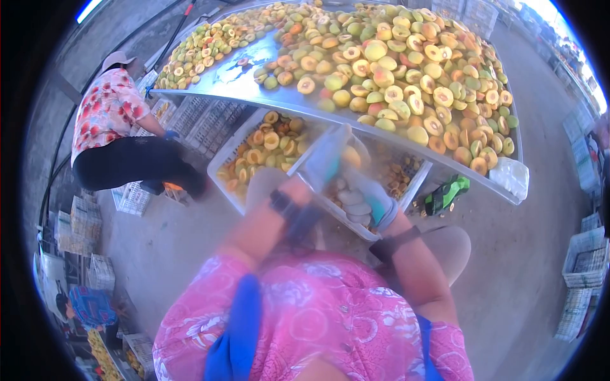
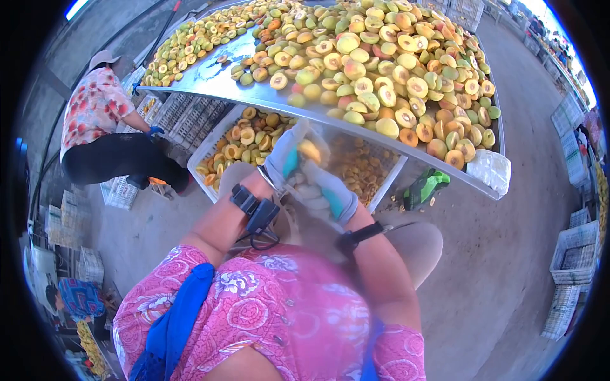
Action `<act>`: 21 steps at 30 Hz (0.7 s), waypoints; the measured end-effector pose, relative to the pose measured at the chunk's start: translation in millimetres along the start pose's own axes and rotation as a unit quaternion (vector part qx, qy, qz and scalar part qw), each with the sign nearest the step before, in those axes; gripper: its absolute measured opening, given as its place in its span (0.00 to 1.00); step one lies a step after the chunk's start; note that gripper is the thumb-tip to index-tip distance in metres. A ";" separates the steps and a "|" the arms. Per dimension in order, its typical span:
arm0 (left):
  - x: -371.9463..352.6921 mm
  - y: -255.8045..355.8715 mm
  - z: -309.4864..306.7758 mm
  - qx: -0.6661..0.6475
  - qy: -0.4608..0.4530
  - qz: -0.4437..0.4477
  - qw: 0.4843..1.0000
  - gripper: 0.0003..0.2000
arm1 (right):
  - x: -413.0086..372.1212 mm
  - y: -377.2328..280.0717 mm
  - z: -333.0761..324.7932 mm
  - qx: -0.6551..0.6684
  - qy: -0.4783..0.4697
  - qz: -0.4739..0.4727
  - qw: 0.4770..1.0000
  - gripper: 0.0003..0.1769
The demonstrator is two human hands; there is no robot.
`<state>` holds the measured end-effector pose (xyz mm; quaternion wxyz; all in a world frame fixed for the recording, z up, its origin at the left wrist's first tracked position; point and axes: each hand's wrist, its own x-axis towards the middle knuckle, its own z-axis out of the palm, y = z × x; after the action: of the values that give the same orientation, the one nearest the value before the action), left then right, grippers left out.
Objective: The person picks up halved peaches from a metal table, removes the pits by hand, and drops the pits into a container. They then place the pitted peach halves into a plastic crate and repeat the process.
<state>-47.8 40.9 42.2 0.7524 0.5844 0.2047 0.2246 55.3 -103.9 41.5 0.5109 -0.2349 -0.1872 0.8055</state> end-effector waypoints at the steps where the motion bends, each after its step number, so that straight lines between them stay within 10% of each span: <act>1: -1.5 1.7 0.5 -0.078 -0.008 -0.048 0.996 0.30 | 1.2 0.5 -2.6 -0.001 0.000 0.002 1.000 0.21; 3: -3.9 8.7 7.9 -0.159 -0.013 -0.069 0.985 0.29 | 4.9 0.3 -10.7 0.133 -0.167 0.040 0.976 0.21; 10: 8.7 -19.4 -7.5 -0.201 0.100 0.052 0.973 0.25 | 12.3 5.3 -13.0 0.208 -0.252 0.063 0.943 0.21; 13: 4.9 -0.5 -45.6 -0.429 0.104 0.059 0.895 0.23 | -0.4 7.2 -6.9 0.203 -0.239 0.066 0.947 0.22; 18: 8.8 28.7 -121.0 -0.034 0.300 0.062 0.951 0.19 | -14.4 4.9 -12.7 0.207 -0.149 -0.040 0.966 0.23; 21: 28.1 48.9 -72.7 0.439 0.302 0.145 0.834 0.24 | -14.3 1.9 -18.7 0.206 -0.155 -0.075 0.963 0.22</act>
<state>-71.2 124.9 71.5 0.2761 0.7796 0.4118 0.3826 69.7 -116.5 27.9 0.5721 0.0177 -0.1114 0.8124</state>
